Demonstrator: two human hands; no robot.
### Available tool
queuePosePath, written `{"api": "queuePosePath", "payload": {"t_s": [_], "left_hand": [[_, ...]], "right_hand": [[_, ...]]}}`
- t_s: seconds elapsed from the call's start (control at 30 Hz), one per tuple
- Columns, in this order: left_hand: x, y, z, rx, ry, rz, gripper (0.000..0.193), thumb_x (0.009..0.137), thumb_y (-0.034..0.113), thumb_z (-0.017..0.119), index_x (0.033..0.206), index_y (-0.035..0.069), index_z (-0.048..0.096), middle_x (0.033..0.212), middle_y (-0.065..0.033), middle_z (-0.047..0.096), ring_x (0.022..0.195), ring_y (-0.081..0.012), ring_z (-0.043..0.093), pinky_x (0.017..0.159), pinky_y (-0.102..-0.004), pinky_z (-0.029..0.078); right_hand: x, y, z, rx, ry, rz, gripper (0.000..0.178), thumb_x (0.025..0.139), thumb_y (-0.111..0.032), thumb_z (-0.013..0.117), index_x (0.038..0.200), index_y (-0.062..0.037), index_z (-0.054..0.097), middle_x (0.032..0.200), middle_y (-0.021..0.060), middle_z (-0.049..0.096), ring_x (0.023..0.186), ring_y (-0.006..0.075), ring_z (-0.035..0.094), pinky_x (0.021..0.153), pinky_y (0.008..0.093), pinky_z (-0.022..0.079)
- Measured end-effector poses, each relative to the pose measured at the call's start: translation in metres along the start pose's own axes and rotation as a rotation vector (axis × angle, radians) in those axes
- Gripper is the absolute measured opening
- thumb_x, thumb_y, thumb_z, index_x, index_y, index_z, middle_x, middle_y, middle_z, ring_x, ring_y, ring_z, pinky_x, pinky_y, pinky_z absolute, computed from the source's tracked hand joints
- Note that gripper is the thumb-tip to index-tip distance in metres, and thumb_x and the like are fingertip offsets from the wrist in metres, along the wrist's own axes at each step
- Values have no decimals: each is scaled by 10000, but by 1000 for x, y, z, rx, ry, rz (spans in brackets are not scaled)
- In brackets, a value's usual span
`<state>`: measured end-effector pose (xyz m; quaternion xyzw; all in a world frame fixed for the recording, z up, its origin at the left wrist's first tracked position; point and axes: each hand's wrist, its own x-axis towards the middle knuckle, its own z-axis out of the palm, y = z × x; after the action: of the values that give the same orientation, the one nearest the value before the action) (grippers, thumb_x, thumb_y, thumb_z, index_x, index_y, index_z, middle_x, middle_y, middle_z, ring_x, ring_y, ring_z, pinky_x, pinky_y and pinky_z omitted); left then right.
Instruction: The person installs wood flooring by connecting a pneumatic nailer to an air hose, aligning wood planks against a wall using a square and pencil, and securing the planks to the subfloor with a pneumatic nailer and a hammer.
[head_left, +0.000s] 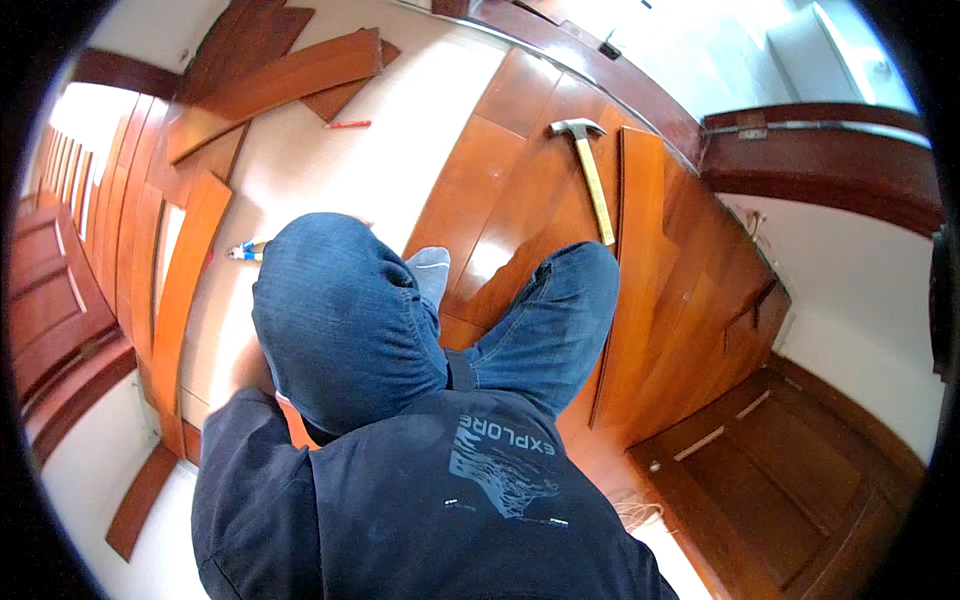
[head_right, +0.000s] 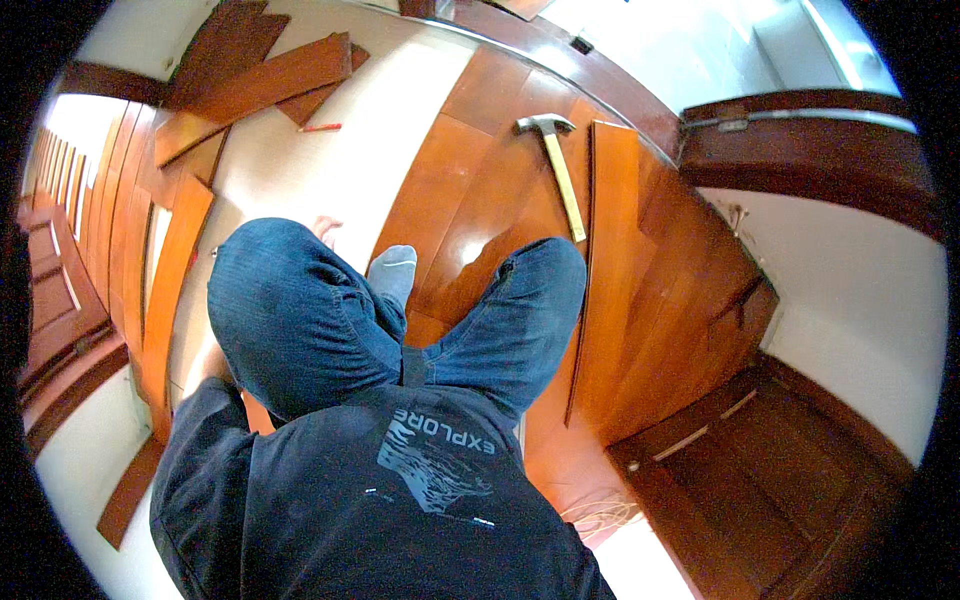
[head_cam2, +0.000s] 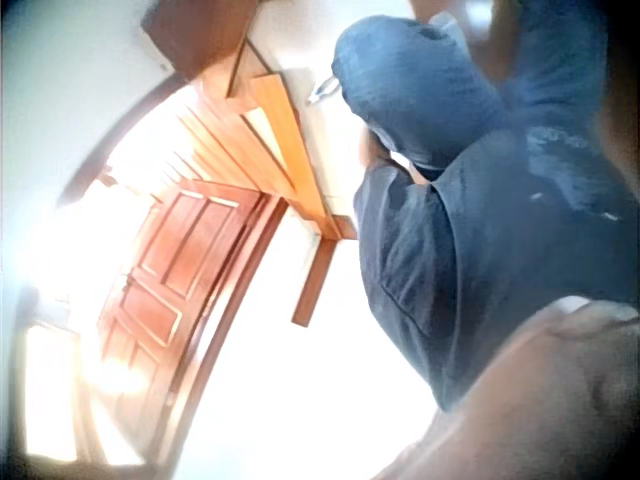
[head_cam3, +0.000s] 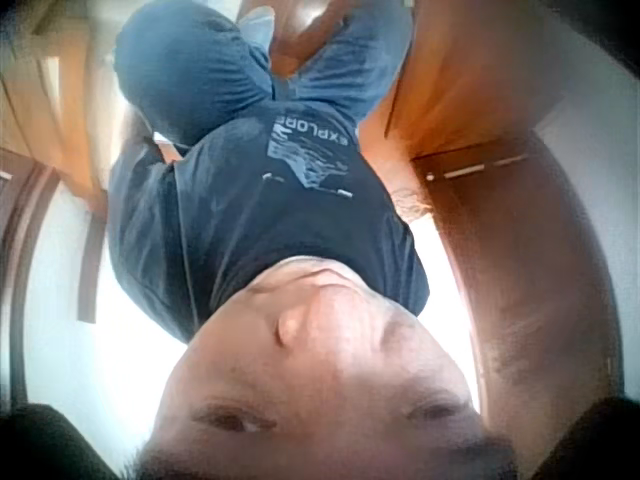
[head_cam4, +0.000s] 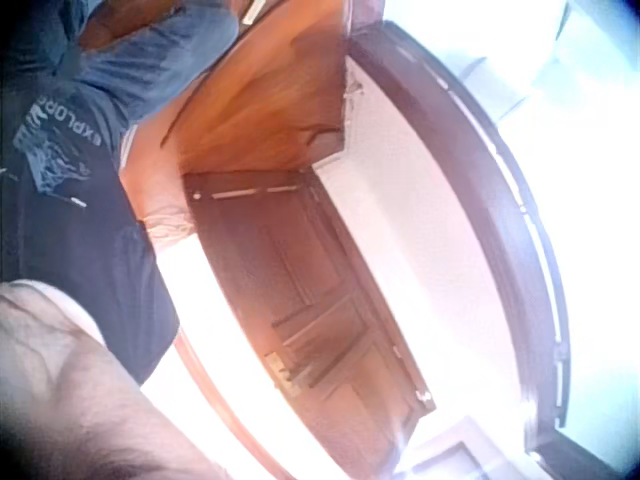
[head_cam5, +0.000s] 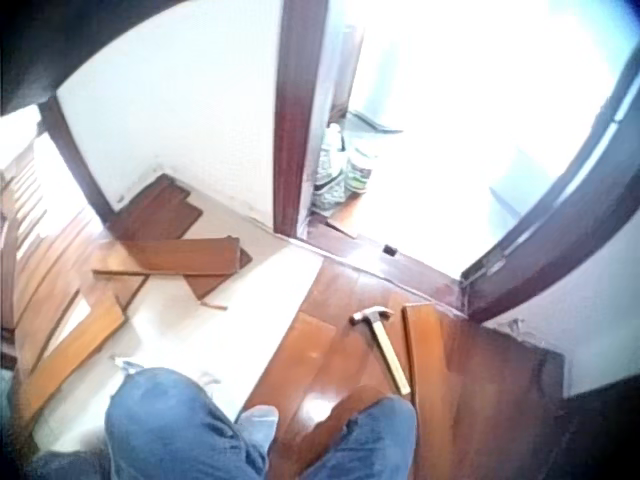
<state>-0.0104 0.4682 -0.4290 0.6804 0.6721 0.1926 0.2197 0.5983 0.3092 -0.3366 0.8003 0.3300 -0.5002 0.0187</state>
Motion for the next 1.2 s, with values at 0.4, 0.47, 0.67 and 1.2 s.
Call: {"api": "queuePosePath", "payload": {"t_s": [0.4, 0.47, 0.67, 1.2], "left_hand": [[89, -116, -88, 38, 339, -525, 267, 943, 156, 587, 1183, 107, 695, 1075, -159, 694, 1049, -349, 653, 947, -440, 529], [54, -194, -93, 149, 430, -575, 249, 950, 132, 592, 1160, 90, 719, 1099, -149, 704, 1087, -327, 656, 958, -401, 523], [22, -205, -94, 321, 523, -470, 206, 926, 135, 627, 1103, 159, 729, 981, -71, 689, 954, -300, 640, 873, -433, 522], [53, -200, -52, 311, 619, -823, 214, 852, 239, 639, 1055, 265, 700, 1026, 30, 684, 1054, -238, 623, 910, -411, 499]], "right_hand": [[-81, 35, -58, -394, -276, 302, 288, 935, -248, 649, 1068, 8, 659, 833, 92, 676, 767, 227, 643, 670, 425, 509], [-88, 19, -78, -472, -326, 329, 294, 934, -253, 655, 1065, 10, 659, 827, 83, 675, 762, 219, 641, 664, 422, 508], [-100, -196, -137, -549, -213, 388, 221, 938, -207, 678, 1041, -11, 664, 779, 58, 658, 732, 158, 631, 637, 371, 517], [-128, -818, -18, -1510, -84, -420, 657, 884, -169, 734, 1472, -57, 466, 1021, 212, 725, 847, 305, 705, 793, 450, 560]]}}
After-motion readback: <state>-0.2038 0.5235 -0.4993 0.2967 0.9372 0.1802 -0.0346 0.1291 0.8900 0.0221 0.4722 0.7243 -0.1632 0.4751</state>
